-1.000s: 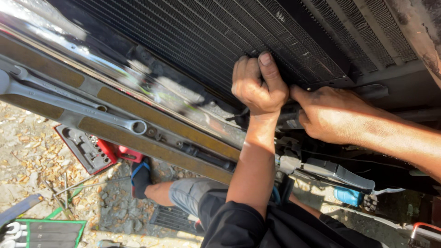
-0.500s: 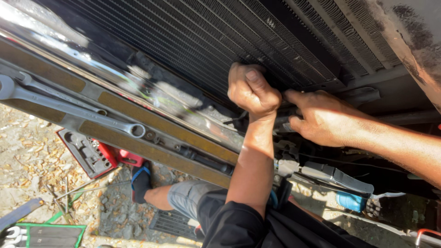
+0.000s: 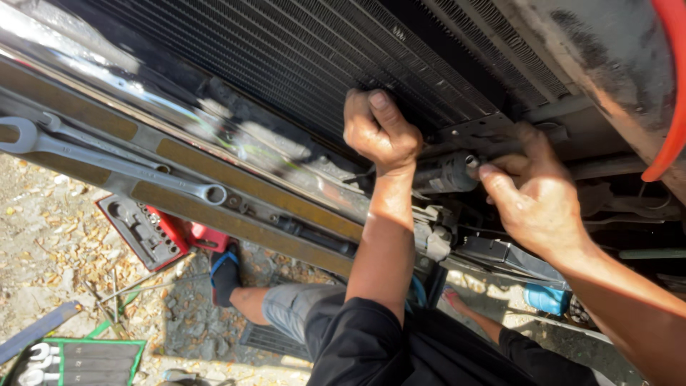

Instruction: The person works at the front of a vehicle, using pliers and their hands to loosen fittings and unfasten brackets around the cooling radiator mounted behind the front grille. They repeatedly reach into the radiator area, manipulate hoses and mounting hardware, and steady the radiator with one hand while working with the other.

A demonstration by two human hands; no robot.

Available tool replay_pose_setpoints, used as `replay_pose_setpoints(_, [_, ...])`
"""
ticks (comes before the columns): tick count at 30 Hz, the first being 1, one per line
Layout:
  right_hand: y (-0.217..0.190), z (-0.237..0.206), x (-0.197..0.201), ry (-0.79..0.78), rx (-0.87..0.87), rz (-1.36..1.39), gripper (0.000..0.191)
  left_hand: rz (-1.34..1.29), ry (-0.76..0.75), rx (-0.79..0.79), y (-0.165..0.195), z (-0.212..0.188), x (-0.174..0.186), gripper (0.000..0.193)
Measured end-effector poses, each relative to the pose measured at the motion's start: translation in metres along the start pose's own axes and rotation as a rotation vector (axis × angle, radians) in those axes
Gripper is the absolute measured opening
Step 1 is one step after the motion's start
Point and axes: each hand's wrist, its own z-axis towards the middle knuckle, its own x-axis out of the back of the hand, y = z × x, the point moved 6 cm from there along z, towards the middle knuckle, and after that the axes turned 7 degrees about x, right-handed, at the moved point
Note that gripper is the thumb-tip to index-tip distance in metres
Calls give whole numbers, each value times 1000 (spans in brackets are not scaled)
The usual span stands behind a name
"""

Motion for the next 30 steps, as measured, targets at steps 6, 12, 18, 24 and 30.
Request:
replay_pose_setpoints(6, [9,8,-14,38,-121,223,59,-5,1,-4,-2,-3,0,49])
replay_pose_setpoints(12, [-2,13,-26,124,-67,434,75,-2,-12,4,-2,-1,-1,50])
replay_pose_setpoints(18, [27,29,-32,25,-128,494,74,3,-24,-18,-1,0,2,47])
replay_pose_setpoints(24, [44,31,-37,-166,-349,295,25,-1,-39,-5,1,2,2,45])
replay_pose_setpoints(30, [26,45,-40,-222,-183,581,48,-13,-48,17,0,2,3,44])
